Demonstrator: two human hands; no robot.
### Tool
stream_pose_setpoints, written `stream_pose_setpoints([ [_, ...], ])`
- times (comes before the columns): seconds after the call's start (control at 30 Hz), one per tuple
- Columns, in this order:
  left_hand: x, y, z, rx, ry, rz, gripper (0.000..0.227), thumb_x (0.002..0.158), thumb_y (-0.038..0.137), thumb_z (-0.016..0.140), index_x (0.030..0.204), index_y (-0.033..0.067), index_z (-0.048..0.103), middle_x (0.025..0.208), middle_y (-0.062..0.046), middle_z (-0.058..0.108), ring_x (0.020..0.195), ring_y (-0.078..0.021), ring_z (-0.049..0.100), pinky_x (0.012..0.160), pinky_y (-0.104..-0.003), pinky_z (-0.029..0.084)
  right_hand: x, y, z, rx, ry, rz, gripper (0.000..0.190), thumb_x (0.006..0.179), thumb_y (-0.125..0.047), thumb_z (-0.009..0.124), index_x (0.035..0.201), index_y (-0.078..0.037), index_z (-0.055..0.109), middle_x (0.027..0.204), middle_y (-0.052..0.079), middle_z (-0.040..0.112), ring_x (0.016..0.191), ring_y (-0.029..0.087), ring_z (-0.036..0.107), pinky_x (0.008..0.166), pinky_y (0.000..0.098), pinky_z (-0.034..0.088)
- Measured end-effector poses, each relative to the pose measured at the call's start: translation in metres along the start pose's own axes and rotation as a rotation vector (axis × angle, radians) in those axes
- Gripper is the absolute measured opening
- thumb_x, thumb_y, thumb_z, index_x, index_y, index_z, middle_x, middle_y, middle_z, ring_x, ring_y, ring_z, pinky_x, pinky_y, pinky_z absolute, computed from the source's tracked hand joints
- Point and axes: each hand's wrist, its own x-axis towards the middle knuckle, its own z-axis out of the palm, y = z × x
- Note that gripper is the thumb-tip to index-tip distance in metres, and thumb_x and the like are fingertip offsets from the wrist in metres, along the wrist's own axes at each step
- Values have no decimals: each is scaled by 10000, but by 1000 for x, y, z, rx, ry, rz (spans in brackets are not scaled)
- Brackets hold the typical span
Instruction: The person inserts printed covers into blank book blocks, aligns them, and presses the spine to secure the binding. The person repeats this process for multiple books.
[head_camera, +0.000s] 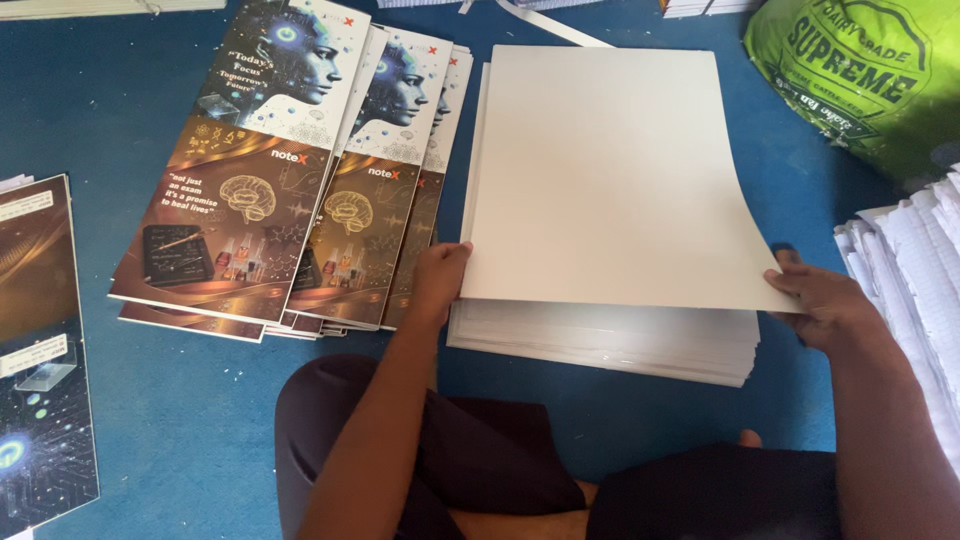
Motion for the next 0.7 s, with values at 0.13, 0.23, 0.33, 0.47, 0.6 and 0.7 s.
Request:
stream_pose_setpoints([
  [0.13, -1, 0, -5, -209, -84, -23, 353, 915, 259, 656, 1109, -30, 714, 879, -116, 729, 727, -188, 705, 614, -368, 591, -8, 2, 4, -80, -117, -101, 510, 931, -203, 722, 1407, -58, 613, 1219, 207, 640, 1000, 235, 689, 807, 310, 605],
  [0.23, 9, -10, -5, -225, -93, -87, 315, 895, 233, 674, 1067, -29, 699, 858, -104, 727, 718, -188, 713, 608, -372, 599, -15, 5, 8, -259, -104, -134, 554, 905, -178, 748, 1424, -48, 609, 1221, 270, 672, 1019, 315, 699, 820, 381, 588],
  [0.33, 19, -22, -5, -161, -104, -42, 320, 912, 196, 732, 1039, -97, 714, 825, -133, 675, 668, -201, 614, 563, -365, 503, -16, 6, 13, -406, -77, -155, 585, 895, -209, 767, 1425, -23, 608, 1205, 279, 702, 1050, 356, 698, 856, 426, 567],
  [0.47, 25, -27, 0, -144, -95, -65, 304, 889, 162, 755, 1000, -118, 717, 814, -151, 706, 647, -192, 632, 556, -326, 522, -14, 10, 14, -409, -116, -235, 623, 904, -299, 753, 1393, 58, 606, 1203, 259, 699, 1088, 343, 693, 882, 432, 563],
  [0.6, 22, -25, 3, -203, -128, -97, 260, 864, 154, 756, 993, -64, 697, 806, -133, 724, 646, -181, 670, 563, -306, 535, -9, 12, 18, -539, -59, -223, 681, 909, -348, 764, 1416, 73, 593, 1209, 327, 698, 1102, 421, 695, 895, 475, 572],
  [0.7, 21, -24, 3, -223, -155, -98, 262, 866, 157, 753, 977, -73, 691, 793, -138, 710, 636, -185, 653, 546, -315, 516, -4, 14, 17, -485, -33, -258, 711, 903, -331, 766, 1447, 77, 555, 1235, 354, 670, 1101, 435, 704, 891, 485, 575],
])
